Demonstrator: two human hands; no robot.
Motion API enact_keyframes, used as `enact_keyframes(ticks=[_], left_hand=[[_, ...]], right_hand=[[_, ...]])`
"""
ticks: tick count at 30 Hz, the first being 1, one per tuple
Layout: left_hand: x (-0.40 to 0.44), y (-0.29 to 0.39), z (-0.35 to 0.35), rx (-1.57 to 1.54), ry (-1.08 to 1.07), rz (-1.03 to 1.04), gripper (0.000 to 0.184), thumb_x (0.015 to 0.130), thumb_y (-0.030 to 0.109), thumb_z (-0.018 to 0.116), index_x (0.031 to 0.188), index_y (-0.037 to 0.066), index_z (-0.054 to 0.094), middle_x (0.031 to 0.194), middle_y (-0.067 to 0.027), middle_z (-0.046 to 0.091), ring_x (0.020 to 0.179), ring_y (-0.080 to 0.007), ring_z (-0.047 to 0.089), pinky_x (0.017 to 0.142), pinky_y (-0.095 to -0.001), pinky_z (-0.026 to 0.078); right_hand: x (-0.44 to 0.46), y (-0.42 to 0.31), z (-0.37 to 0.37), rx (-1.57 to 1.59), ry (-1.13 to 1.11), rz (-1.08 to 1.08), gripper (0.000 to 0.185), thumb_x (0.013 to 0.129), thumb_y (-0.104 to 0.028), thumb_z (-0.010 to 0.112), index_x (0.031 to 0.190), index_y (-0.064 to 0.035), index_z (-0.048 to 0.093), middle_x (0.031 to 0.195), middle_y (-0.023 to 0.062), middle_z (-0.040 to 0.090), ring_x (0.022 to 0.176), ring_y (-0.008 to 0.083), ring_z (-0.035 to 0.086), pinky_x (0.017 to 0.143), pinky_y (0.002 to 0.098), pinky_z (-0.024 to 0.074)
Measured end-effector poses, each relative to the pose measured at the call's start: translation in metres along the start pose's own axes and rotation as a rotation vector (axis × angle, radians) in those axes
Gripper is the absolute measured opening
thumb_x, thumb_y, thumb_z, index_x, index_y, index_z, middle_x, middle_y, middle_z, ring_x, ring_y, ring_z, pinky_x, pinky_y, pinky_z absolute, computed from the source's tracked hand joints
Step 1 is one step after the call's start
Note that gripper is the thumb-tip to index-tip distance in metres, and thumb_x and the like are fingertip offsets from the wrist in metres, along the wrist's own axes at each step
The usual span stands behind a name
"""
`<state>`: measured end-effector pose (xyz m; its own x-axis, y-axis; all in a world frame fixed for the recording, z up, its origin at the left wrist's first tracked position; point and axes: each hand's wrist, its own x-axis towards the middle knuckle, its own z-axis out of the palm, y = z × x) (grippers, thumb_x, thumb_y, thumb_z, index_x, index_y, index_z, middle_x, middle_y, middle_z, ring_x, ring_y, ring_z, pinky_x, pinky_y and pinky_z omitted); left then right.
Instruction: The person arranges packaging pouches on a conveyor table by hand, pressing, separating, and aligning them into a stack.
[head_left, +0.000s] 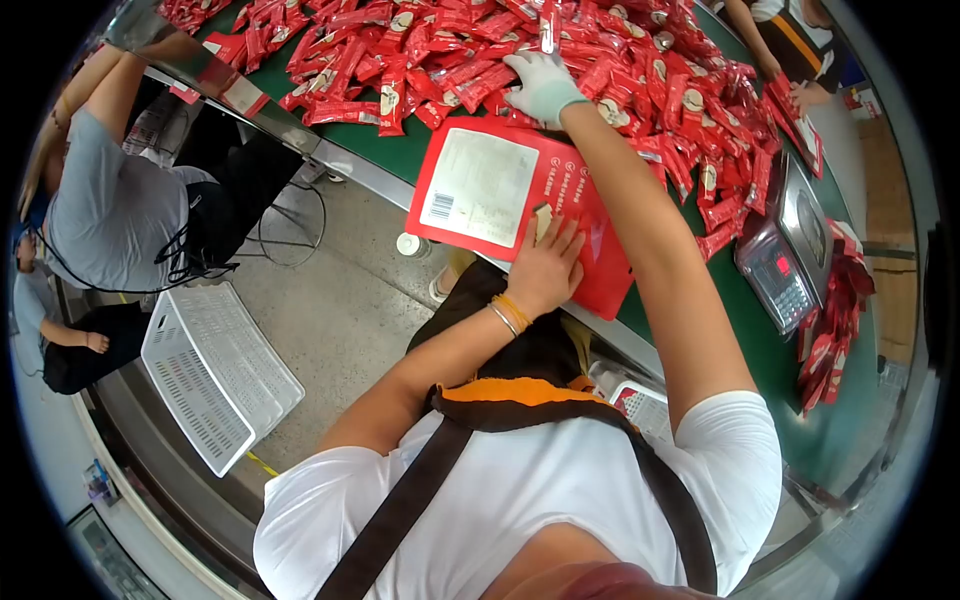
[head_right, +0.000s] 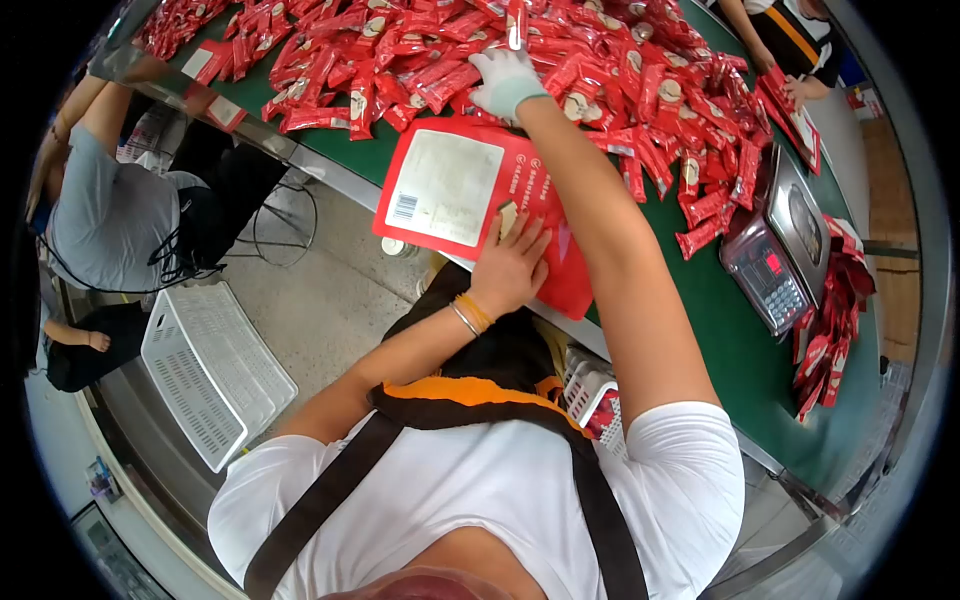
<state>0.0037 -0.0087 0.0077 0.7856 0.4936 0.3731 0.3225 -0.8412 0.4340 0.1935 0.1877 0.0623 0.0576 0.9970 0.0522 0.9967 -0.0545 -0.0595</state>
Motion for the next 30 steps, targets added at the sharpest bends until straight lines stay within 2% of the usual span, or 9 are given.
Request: enact_keyframes(ticks=[7,11,15,16,19,20,25,29,30], left_hand=[[0.003,-0.002,-0.002,-0.045,0.03,-0.018,0.042,0.084,0.023,0.059,0.119,0.002,0.064,0.132,-0.0143,0.058,0.128,-0.0328,0.048,0.111,-0.0566,0.03],[0.0,-0.003,0.001,-0.065,0.033,-0.003,0.043,0.084,0.025,0.058,0.12,0.001,0.063,0.132,-0.0146,0.058,0.129,-0.0324,0.048,0.111,-0.0568,0.029],[-0.001,-0.003,0.004,-0.037,0.071,0.004,0.042,0.085,0.025,0.056,0.119,0.002,0.064,0.129,-0.0158,0.06,0.126,-0.0327,0.051,0.11,-0.0569,0.029],[0.0,-0.003,0.006,-0.025,0.08,0.007,0.042,0.085,0.025,0.055,0.119,0.002,0.065,0.129,-0.0157,0.06,0.126,-0.0327,0.051,0.11,-0.0569,0.029],[0.001,-0.003,0.007,0.002,0.097,0.041,0.041,0.085,0.025,0.055,0.118,0.002,0.065,0.128,-0.0154,0.061,0.125,-0.0327,0.052,0.109,-0.0567,0.03],[0.002,-0.002,0.006,0.011,0.098,0.041,0.041,0.085,0.025,0.055,0.117,0.002,0.066,0.127,-0.0152,0.061,0.124,-0.0326,0.052,0.109,-0.0566,0.03],[0.001,-0.004,0.013,0.064,0.101,0.068,0.039,0.085,0.024,0.054,0.116,0.003,0.066,0.125,-0.0134,0.063,0.122,-0.0317,0.054,0.108,-0.0563,0.032],[0.003,-0.006,0.011,0.035,0.105,0.077,0.036,0.086,0.023,0.054,0.113,0.003,0.067,0.123,-0.0137,0.064,0.12,-0.0314,0.055,0.107,-0.0548,0.033],[0.004,-0.009,0.015,0.043,0.149,0.089,0.033,0.085,0.024,0.054,0.104,0.002,0.07,0.12,-0.0123,0.066,0.119,-0.0301,0.056,0.105,-0.0534,0.035]], right_hand=[[-0.002,0.008,0.002,-0.082,-0.082,0.089,0.089,0.067,-0.075,0.063,0.138,-0.0238,0.05,0.14,0.01,0.049,0.134,0.0301,0.041,0.109,0.0698,0.0161],[-0.012,0.032,0.006,-0.073,-0.012,0.257,0.085,0.07,-0.075,0.061,0.136,-0.0216,0.052,0.139,0.0091,0.05,0.131,0.0299,0.044,0.106,0.0663,0.0254],[-0.044,0.069,0.02,-0.165,0.114,0.18,0.07,0.086,-0.06,0.058,0.138,-0.0134,0.048,0.137,0.0127,0.052,0.117,0.0264,0.057,0.101,0.0467,0.0395],[-0.065,0.062,0.014,0.059,0.247,0.12,0.069,0.081,-0.04,0.068,0.134,-0.0007,0.05,0.116,0.0246,0.065,0.108,0.0382,0.062,0.103,0.0519,0.0398],[-0.099,0.047,-0.016,0.163,-0.014,0.05,0.082,0.082,-0.044,0.067,0.145,-0.0033,0.035,0.124,0.0263,0.059,0.117,0.0383,0.057,0.112,0.0514,0.0298],[-0.106,0.039,-0.018,0.102,-0.049,0.043,0.077,0.082,-0.044,0.066,0.143,-0.0049,0.04,0.119,0.0267,0.061,0.113,0.0399,0.058,0.107,0.0494,0.037],[-0.107,0.009,-0.016,0.163,0.079,0.233,0.041,0.084,-0.04,0.062,0.103,-0.0038,0.063,0.096,0.0228,0.067,0.091,0.0406,0.065,0.081,0.0473,0.0523],[-0.136,-0.008,-0.093,0.429,0.349,0.425,0.027,0.086,-0.023,0.062,0.105,-0.0034,0.061,0.091,0.0135,0.069,0.08,0.0232,0.067,0.072,0.0328,0.0526],[-0.146,0.013,-0.084,0.965,0.649,0.1,0.031,0.086,-0.014,0.064,0.113,-0.0013,0.057,0.095,0.0079,0.068,0.079,0.0164,0.063,0.07,0.0287,0.052]])
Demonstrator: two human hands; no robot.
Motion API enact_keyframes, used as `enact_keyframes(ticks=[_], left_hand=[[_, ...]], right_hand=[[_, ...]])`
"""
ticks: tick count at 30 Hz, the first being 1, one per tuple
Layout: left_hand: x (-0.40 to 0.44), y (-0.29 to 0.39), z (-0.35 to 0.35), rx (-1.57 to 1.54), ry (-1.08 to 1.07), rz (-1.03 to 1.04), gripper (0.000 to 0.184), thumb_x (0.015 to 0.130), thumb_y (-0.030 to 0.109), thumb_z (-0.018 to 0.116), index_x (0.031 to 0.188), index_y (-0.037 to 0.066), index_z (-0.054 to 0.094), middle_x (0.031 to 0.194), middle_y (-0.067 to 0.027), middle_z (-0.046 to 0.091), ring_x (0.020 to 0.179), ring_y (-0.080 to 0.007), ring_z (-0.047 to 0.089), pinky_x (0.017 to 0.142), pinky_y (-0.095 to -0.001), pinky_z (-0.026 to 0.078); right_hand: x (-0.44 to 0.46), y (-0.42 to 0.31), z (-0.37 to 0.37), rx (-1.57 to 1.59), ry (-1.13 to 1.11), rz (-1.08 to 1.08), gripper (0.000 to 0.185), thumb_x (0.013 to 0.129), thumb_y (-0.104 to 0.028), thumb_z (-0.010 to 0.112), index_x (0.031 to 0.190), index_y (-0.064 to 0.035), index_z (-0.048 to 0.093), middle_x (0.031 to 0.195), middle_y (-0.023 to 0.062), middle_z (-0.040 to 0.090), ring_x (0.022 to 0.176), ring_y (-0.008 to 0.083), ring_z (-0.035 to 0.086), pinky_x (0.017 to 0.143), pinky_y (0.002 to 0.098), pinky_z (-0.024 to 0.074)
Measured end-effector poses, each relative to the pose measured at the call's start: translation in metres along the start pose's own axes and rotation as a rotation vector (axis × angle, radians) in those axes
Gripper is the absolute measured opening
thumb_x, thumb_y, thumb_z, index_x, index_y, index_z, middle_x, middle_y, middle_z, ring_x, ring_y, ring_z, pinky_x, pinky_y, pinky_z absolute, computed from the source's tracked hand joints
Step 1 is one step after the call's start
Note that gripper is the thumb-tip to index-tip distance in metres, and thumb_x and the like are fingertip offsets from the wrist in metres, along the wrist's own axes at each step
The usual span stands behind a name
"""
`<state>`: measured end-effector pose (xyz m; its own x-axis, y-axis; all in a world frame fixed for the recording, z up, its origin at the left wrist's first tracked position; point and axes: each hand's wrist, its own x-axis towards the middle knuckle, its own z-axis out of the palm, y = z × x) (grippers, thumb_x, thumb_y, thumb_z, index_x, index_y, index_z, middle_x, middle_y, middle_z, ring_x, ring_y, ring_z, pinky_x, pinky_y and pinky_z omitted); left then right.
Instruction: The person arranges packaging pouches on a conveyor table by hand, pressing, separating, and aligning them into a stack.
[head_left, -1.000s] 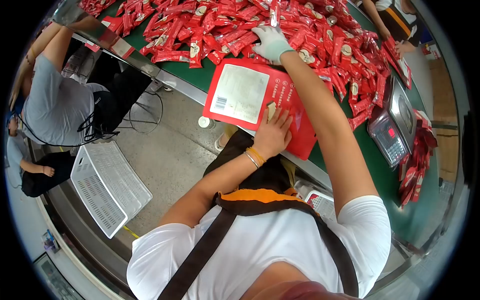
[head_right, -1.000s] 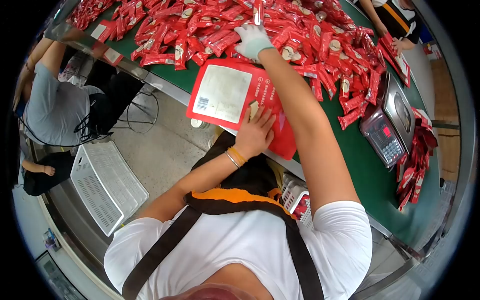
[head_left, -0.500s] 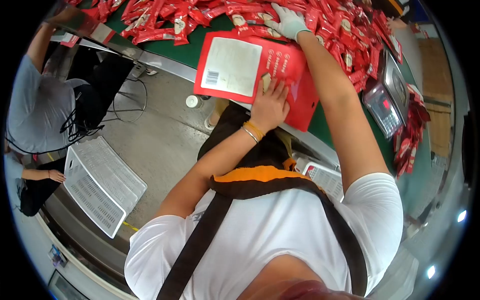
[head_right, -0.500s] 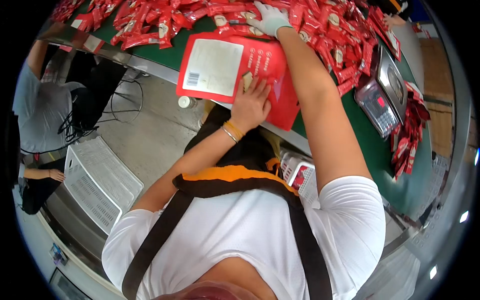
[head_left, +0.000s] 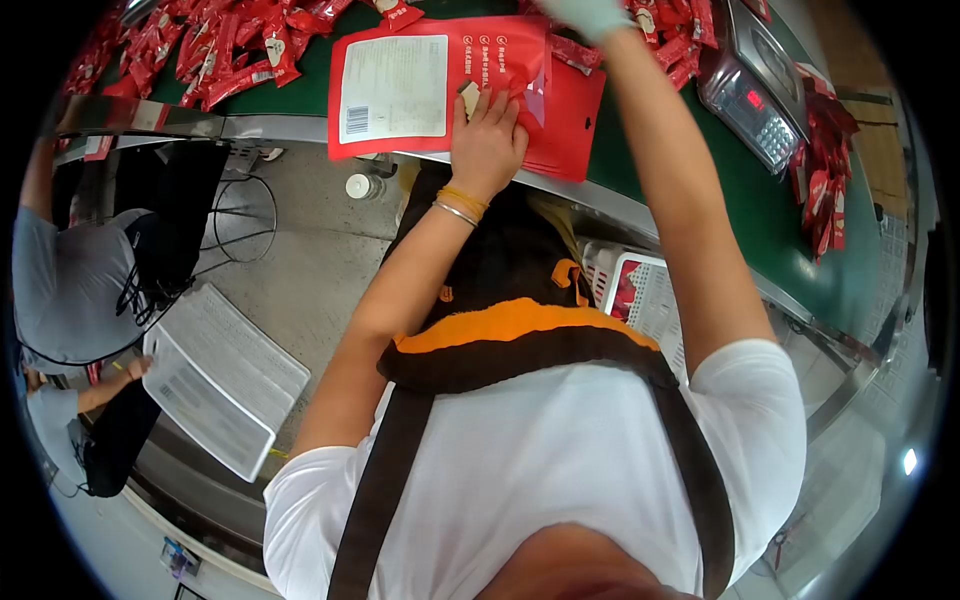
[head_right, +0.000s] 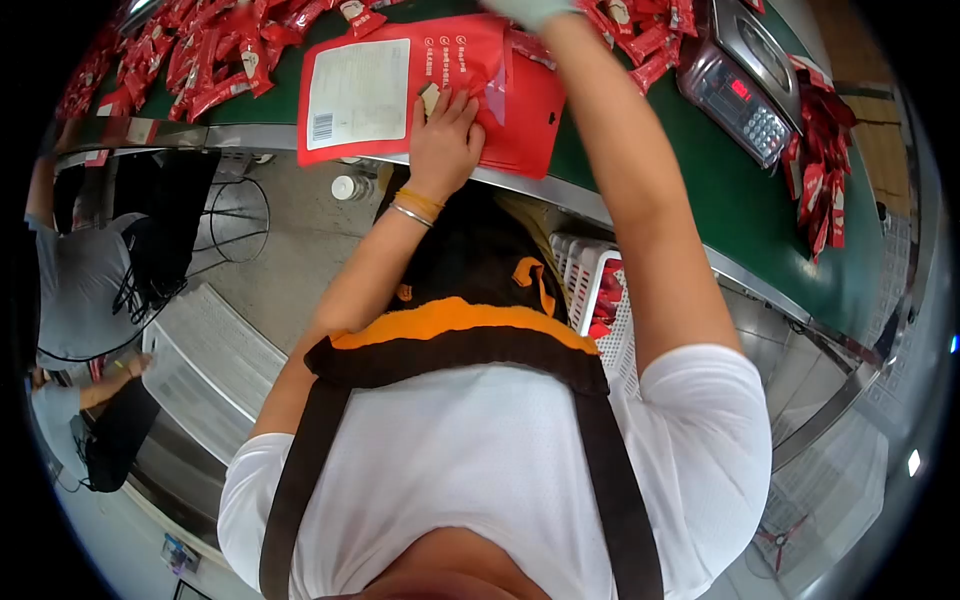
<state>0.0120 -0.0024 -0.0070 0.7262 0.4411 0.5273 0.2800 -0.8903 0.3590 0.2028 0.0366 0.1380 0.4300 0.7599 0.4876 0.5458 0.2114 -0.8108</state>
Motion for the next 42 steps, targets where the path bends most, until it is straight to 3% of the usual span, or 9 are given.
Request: enact_keyframes(ticks=[4,5,7,12,18,29,33,40,42], left_hand=[[0.013,-0.013,-0.013,-0.112,-0.055,-0.023,0.03,0.085,0.03,0.057,0.082,0.003,0.071,0.098,-0.0104,0.069,0.103,-0.0305,0.061,0.095,-0.0479,0.044],[0.021,-0.011,-0.018,-0.122,-0.071,-0.015,0.03,0.085,0.03,0.057,0.082,0.003,0.071,0.098,-0.0104,0.069,0.103,-0.0305,0.061,0.095,-0.0479,0.044],[0.044,-0.003,-0.037,-0.075,-0.347,-0.216,0.037,0.083,0.039,0.062,0.081,0.004,0.071,0.092,-0.0108,0.068,0.097,-0.0328,0.062,0.09,-0.0491,0.046],[0.079,-0.004,-0.002,0.329,-0.531,-0.257,0.055,0.076,0.063,0.062,0.095,0.013,0.073,0.096,-0.0088,0.071,0.092,-0.0281,0.068,0.073,-0.0444,0.051],[0.091,-0.002,-0.004,0.292,-0.655,-0.307,0.044,0.083,0.049,0.056,0.102,0.013,0.073,0.105,-0.0104,0.071,0.1,-0.03,0.067,0.08,-0.0447,0.05],[0.098,0.014,-0.012,0.206,-0.722,-0.435,0.043,0.087,0.029,0.054,0.122,0.004,0.058,0.115,-0.0173,0.067,0.106,-0.0352,0.065,0.085,-0.0495,0.051],[0.091,0.022,-0.007,0.303,-0.63,-0.448,0.041,0.086,0.03,0.056,0.117,0.004,0.063,0.121,-0.014,0.064,0.113,-0.033,0.059,0.086,-0.0482,0.048],[0.063,-0.006,0.006,-0.011,-0.337,-0.38,0.022,0.084,0.019,0.055,0.089,0.004,0.071,0.093,-0.018,0.067,0.082,-0.0313,0.067,0.072,-0.0433,0.053],[0.052,-0.06,-0.002,0.232,-0.066,0.186,0.013,0.067,0.019,0.064,0.066,0.007,0.069,0.072,-0.0145,0.065,0.067,-0.0313,0.061,0.065,-0.0447,0.048]], right_hand=[[-0.078,-0.012,-0.145,-0.292,-0.183,0.33,0.059,0.085,-0.047,0.063,0.129,-0.0104,0.054,0.11,0.0148,0.065,0.103,0.0305,0.063,0.092,0.0391,0.0464],[-0.1,-0.034,-0.15,-0.417,-0.174,0.575,0.058,0.087,-0.036,0.069,0.125,0.0033,0.051,0.103,0.0087,0.063,0.086,0.012,0.06,0.076,0.0258,0.0477],[-0.16,0.006,-0.156,-0.766,-0.243,0.675,0.059,0.088,-0.038,0.063,0.13,0.0006,0.049,0.11,0.0207,0.064,0.101,0.0373,0.063,0.087,0.0399,0.0485],[-0.232,0.051,-0.167,-0.898,-0.118,0.592,0.076,0.09,-0.041,0.057,0.148,-0.0012,0.026,0.125,0.0245,0.057,0.114,0.0414,0.056,0.097,0.0408,0.0441],[-0.27,0.042,-0.192,-0.673,0.215,0.675,0.045,0.088,-0.024,0.066,0.132,-0.0155,0.06,0.113,0.0148,0.065,0.103,0.0249,0.063,0.093,0.0318,0.0468],[-0.233,0.023,-0.115,-0.924,0.103,0.571,0.054,0.089,-0.022,0.064,0.141,-0.0286,0.049,0.109,0.0166,0.063,0.099,0.0358,0.062,0.087,0.0412,0.0497],[-0.185,-0.005,-0.078,-0.646,0.188,0.113,0.057,0.087,-0.015,0.066,0.14,-0.0196,0.049,0.109,0.0165,0.063,0.099,0.0352,0.061,0.088,0.0409,0.0496],[-0.184,0.004,-0.058,-0.434,-0.047,0.159,0.048,0.09,-0.015,0.066,0.135,-0.0056,0.054,0.13,0.0192,0.059,0.12,0.0321,0.056,0.103,0.0346,0.0424],[-0.174,0.004,-0.025,-0.397,-0.216,0.027,0.043,0.09,-0.007,0.063,0.132,-0.0055,0.057,0.127,0.0198,0.06,0.111,0.0355,0.06,0.098,0.0394,0.0465]])
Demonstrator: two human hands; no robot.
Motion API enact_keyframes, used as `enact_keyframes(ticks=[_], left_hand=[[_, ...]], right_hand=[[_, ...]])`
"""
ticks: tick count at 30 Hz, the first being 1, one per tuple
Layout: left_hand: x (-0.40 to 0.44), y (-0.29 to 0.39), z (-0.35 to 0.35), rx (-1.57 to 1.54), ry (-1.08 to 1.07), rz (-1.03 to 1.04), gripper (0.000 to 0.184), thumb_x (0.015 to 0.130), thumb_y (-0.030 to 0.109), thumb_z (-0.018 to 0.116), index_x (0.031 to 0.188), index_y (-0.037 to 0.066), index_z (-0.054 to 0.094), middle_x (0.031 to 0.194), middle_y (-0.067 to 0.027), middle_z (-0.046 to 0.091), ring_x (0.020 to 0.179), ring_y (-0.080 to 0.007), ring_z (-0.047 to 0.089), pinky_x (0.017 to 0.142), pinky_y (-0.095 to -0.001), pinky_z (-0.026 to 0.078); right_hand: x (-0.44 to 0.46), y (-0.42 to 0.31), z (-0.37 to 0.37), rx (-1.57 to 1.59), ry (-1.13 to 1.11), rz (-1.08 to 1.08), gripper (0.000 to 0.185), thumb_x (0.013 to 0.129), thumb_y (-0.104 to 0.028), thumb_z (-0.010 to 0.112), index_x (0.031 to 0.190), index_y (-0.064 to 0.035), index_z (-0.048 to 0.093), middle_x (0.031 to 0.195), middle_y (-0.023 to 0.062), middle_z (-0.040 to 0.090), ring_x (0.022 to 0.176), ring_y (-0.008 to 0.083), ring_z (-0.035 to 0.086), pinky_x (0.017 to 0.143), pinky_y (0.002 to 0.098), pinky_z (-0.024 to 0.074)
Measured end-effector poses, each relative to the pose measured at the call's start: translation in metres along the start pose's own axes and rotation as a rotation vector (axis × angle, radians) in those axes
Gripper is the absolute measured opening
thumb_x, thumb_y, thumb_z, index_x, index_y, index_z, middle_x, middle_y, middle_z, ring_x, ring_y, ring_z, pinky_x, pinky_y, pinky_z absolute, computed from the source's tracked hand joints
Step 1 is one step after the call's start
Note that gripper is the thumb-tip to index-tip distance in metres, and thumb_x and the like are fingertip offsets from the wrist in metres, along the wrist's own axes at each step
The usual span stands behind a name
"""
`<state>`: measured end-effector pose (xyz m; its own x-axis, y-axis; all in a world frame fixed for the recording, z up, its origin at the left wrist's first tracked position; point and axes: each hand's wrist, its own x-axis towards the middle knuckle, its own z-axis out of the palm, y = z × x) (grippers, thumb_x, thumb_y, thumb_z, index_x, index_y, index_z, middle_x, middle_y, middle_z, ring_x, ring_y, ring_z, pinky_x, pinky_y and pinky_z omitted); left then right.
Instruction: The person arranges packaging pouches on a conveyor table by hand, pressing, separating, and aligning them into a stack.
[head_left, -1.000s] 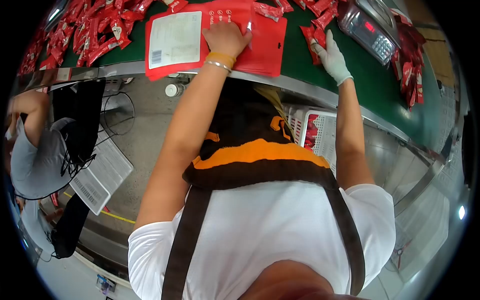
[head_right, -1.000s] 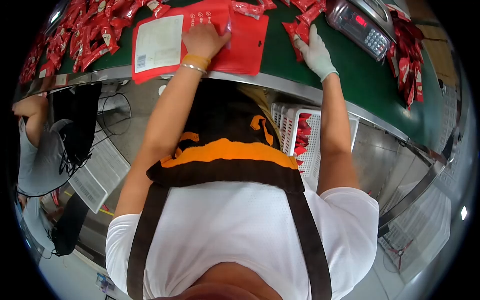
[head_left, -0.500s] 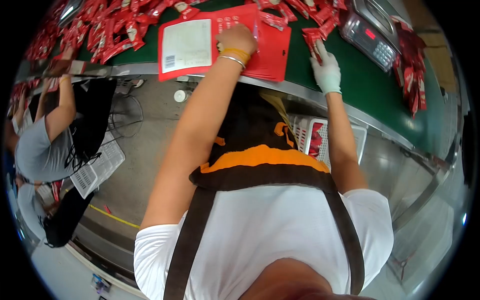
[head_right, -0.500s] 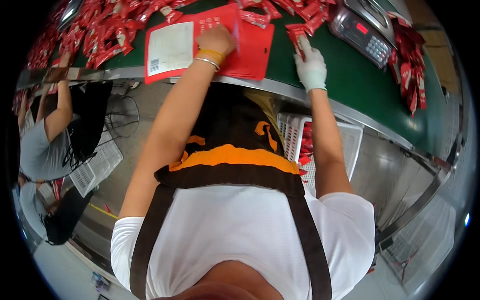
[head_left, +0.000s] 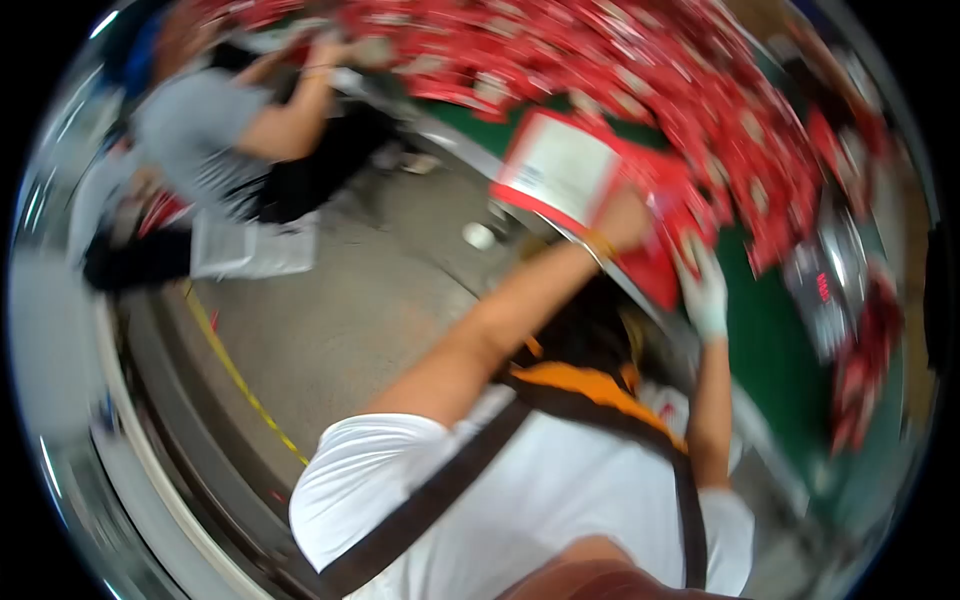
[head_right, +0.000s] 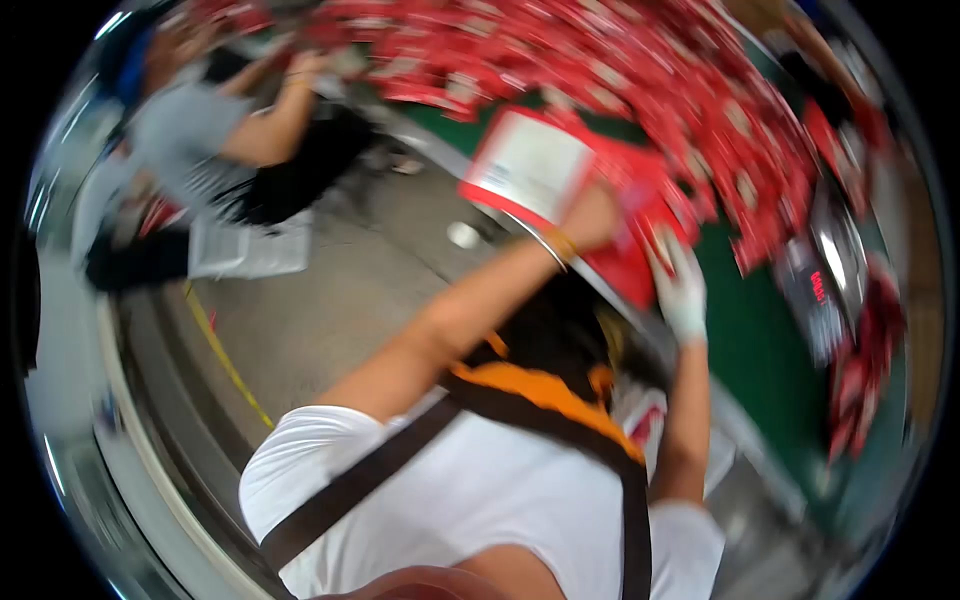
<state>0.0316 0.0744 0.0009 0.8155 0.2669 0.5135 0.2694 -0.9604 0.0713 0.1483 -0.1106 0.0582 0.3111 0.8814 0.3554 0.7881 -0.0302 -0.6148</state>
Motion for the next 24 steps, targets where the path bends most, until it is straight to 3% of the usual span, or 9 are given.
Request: enact_keyframes(ticks=[2,3,4,5,6,10,15,20,24], left_hand=[[-0.023,-0.024,0.012,-0.032,0.282,0.023,0.013,0.064,0.019,0.062,0.054,0.01,0.062,0.061,-0.0116,0.06,0.061,-0.0305,0.057,0.065,-0.0459,0.046],[-0.024,0.005,0.021,-0.205,0.109,0.072,0.013,0.065,0.019,0.062,0.057,0.008,0.063,0.059,-0.011,0.058,0.065,-0.0306,0.058,0.069,-0.0451,0.046],[-0.021,0.031,0.039,-0.279,0.081,0.093,0.015,0.07,0.016,0.061,0.066,0.003,0.068,0.075,-0.014,0.064,0.083,-0.0319,0.06,0.081,-0.0448,0.047],[-0.023,0.047,0.005,-0.712,0.155,-0.404,0.022,0.079,0.016,0.058,0.08,-0.003,0.071,0.101,-0.019,0.063,0.103,-0.0342,0.056,0.093,-0.0428,0.044],[-0.027,0.054,0.005,-0.809,0.055,-0.4,0.026,0.085,0.014,0.053,0.087,-0.007,0.069,0.122,-0.0229,0.054,0.115,-0.0371,0.051,0.1,-0.0433,0.041],[-0.045,0.063,0.01,-0.821,0.199,-0.482,0.023,0.084,0.014,0.056,0.089,-0.007,0.067,0.113,-0.023,0.057,0.108,-0.037,0.054,0.096,-0.0403,0.044],[-0.027,0.017,0.006,-0.89,0.002,-0.446,0.021,0.082,0.013,0.055,0.073,-0.005,0.06,0.096,-0.0251,0.059,0.094,-0.0406,0.056,0.083,-0.0464,0.046],[-0.014,0.007,0.032,-0.932,0.126,-0.446,0.021,0.083,0.013,0.054,0.078,-0.005,0.063,0.1,-0.0249,0.06,0.095,-0.0405,0.057,0.085,-0.0466,0.047],[-0.01,0.029,0.008,-0.774,0.188,-0.346,0.025,0.084,0.015,0.053,0.089,-0.003,0.07,0.116,-0.0212,0.06,0.107,-0.0391,0.055,0.093,-0.0437,0.045]], right_hand=[[-0.003,0.002,0.024,-0.041,-0.077,-0.119,0.045,0.088,-0.002,0.063,0.133,-0.0056,0.056,0.126,0.0213,0.06,0.108,0.0381,0.059,0.093,0.0429,0.0485],[-0.034,0.01,0.007,-0.107,-0.074,-0.109,0.051,0.087,0.001,0.062,0.136,-0.0062,0.052,0.118,0.022,0.061,0.103,0.0397,0.059,0.089,0.0451,0.0489],[-0.053,0.014,-0.006,-0.143,-0.083,-0.082,0.055,0.086,0.001,0.062,0.139,-0.0072,0.05,0.109,0.0218,0.06,0.097,0.0402,0.058,0.085,0.0462,0.0485],[-0.044,0.004,-0.009,-0.196,-0.071,-0.145,0.055,0.086,0.001,0.062,0.138,-0.0074,0.05,0.105,0.0212,0.059,0.095,0.0395,0.058,0.085,0.0457,0.0478],[-0.055,-0.004,-0.013,-0.247,-0.093,-0.052,0.055,0.085,0.002,0.062,0.138,-0.0079,0.051,0.107,0.0212,0.059,0.097,0.0382,0.058,0.087,0.0434,0.0473],[-0.066,-0.026,-0.025,0.018,0.004,0.12,0.058,0.087,0.002,0.06,0.142,-0.0045,0.046,0.126,0.0178,0.059,0.113,0.0279,0.057,0.099,0.0366,0.0433],[-0.01,-0.041,-0.008,0.597,0.048,0.308,0.058,0.09,-0.009,0.058,0.144,0.0056,0.039,0.142,0.0184,0.049,0.127,0.0236,0.047,0.107,0.033,0.0357],[-0.014,-0.011,0.006,0.306,-0.105,0.421,0.056,0.09,-0.008,0.061,0.142,0.0039,0.043,0.143,0.0185,0.048,0.128,0.0242,0.048,0.107,0.0334,0.0362],[-0.014,-0.012,-0.002,-0.004,-0.191,0.135,0.054,0.085,-0.004,0.063,0.138,-0.0033,0.049,0.127,0.0213,0.058,0.112,0.0338,0.057,0.095,0.0381,0.0453]])
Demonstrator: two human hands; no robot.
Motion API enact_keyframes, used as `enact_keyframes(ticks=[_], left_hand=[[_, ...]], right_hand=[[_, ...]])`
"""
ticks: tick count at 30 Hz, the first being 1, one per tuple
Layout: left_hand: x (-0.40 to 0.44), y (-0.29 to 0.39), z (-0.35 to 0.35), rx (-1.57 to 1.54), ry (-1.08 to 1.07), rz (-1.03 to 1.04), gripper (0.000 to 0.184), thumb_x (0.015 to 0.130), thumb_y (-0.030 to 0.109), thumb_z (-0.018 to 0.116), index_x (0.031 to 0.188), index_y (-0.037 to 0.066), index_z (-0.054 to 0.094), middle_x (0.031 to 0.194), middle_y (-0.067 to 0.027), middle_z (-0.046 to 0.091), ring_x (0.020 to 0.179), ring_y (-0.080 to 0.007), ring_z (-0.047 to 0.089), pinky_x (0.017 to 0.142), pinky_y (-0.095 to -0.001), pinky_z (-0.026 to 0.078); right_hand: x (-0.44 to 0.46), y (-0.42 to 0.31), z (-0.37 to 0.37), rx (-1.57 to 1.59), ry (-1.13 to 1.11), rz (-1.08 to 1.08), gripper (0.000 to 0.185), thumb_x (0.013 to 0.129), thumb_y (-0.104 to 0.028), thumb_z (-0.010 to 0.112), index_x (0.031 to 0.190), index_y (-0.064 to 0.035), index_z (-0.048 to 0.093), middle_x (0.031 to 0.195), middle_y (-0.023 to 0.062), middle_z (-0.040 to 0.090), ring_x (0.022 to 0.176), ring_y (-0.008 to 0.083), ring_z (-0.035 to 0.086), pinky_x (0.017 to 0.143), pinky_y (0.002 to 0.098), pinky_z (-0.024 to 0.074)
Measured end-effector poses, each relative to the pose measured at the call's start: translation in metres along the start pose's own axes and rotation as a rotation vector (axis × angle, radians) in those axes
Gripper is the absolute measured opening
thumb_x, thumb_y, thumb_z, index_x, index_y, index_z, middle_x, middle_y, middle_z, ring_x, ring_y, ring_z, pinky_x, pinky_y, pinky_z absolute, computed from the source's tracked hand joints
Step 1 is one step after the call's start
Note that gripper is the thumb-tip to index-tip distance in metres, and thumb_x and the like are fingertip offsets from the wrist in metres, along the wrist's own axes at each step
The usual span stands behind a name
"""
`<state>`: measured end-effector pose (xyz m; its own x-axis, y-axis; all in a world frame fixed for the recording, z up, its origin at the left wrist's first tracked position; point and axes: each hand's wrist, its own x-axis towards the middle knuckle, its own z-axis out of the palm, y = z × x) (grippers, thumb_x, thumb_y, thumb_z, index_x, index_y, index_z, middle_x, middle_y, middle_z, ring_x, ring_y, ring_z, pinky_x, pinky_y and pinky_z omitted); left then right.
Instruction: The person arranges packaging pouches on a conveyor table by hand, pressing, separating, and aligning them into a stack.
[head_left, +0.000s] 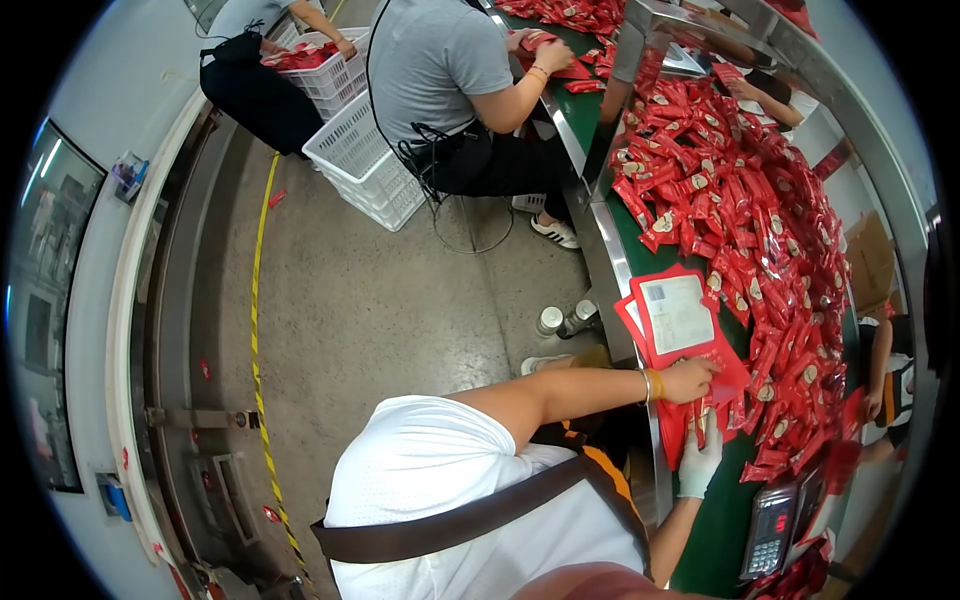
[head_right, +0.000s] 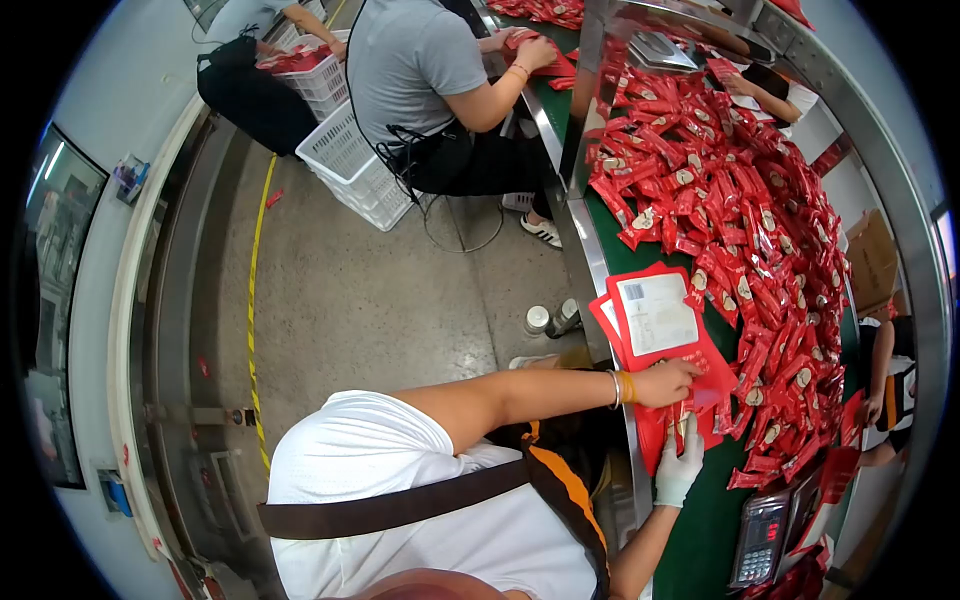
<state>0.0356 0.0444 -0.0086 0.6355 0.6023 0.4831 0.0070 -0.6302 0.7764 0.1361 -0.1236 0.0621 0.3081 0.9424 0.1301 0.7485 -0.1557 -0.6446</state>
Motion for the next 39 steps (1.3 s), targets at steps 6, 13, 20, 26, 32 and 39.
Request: enact_keyframes(ticks=[6,13,20,26,32,39], left_hand=[[-0.008,0.11,0.019,0.114,-0.301,0.257,0.021,0.082,0.022,0.06,0.084,0.005,0.072,0.138,-0.0135,0.051,0.135,-0.0273,0.04,0.106,-0.0736,0.016],[0.055,0.082,-0.032,-0.132,-0.547,-0.128,0.023,0.085,0.028,0.058,0.101,0.012,0.061,0.128,-0.0142,0.058,0.126,-0.034,0.047,0.111,-0.0687,0.015],[0.092,-0.017,-0.044,0.394,-0.834,0.073,0.015,0.078,0.022,0.058,0.077,0.013,0.07,0.083,-0.0066,0.069,0.091,-0.0273,0.061,0.103,-0.0505,0.037],[0.1,-0.107,-0.003,0.35,-0.437,0.355,0.015,0.079,0.02,0.059,0.077,0.008,0.067,0.08,-0.0117,0.067,0.076,-0.0307,0.061,0.069,-0.0441,0.047],[0.076,-0.014,-0.079,0.478,-0.301,-0.012,0.018,0.082,0.011,0.061,0.1,0.011,0.065,0.11,-0.0107,0.064,0.107,-0.0307,0.058,0.107,-0.0533,0.03],[0.031,0.024,-0.072,0.578,-0.191,-0.027,0.052,0.089,0.023,0.056,0.136,0.003,0.045,0.148,-0.0206,0.037,0.14,-0.041,0.029,0.112,-0.0666,0.012]], right_hand=[[0.018,0.001,0.02,-0.155,0.096,-0.182,0.043,0.081,-0.003,0.064,0.124,-0.0064,0.059,0.109,0.0219,0.061,0.093,0.0395,0.06,0.079,0.0436,0.0501],[0.045,0.028,0.032,0.199,-0.122,-0.025,0.042,0.081,-0.004,0.064,0.122,-0.006,0.06,0.108,0.0213,0.061,0.092,0.039,0.061,0.078,0.0432,0.0504],[0.05,0.041,0.037,0.289,-0.342,0.046,0.04,0.081,-0.004,0.065,0.121,-0.0055,0.06,0.108,0.0206,0.062,0.091,0.0384,0.061,0.078,0.0429,0.0508],[0.064,0.035,0.043,0.297,-0.306,0.023,0.039,0.081,-0.005,0.065,0.12,-0.0052,0.061,0.108,0.02,0.062,0.091,0.0379,0.062,0.078,0.0427,0.051],[0.069,0.031,0.057,0.379,-0.285,-0.001,0.038,0.081,-0.005,0.065,0.119,-0.0048,0.061,0.107,0.0194,0.062,0.09,0.0374,0.062,0.078,0.0424,0.0513],[0.055,0.03,0.067,0.443,-0.282,0.027,0.037,0.081,-0.006,0.066,0.118,-0.0044,0.061,0.107,0.0188,0.063,0.089,0.0368,0.063,0.078,0.0421,0.0516]])
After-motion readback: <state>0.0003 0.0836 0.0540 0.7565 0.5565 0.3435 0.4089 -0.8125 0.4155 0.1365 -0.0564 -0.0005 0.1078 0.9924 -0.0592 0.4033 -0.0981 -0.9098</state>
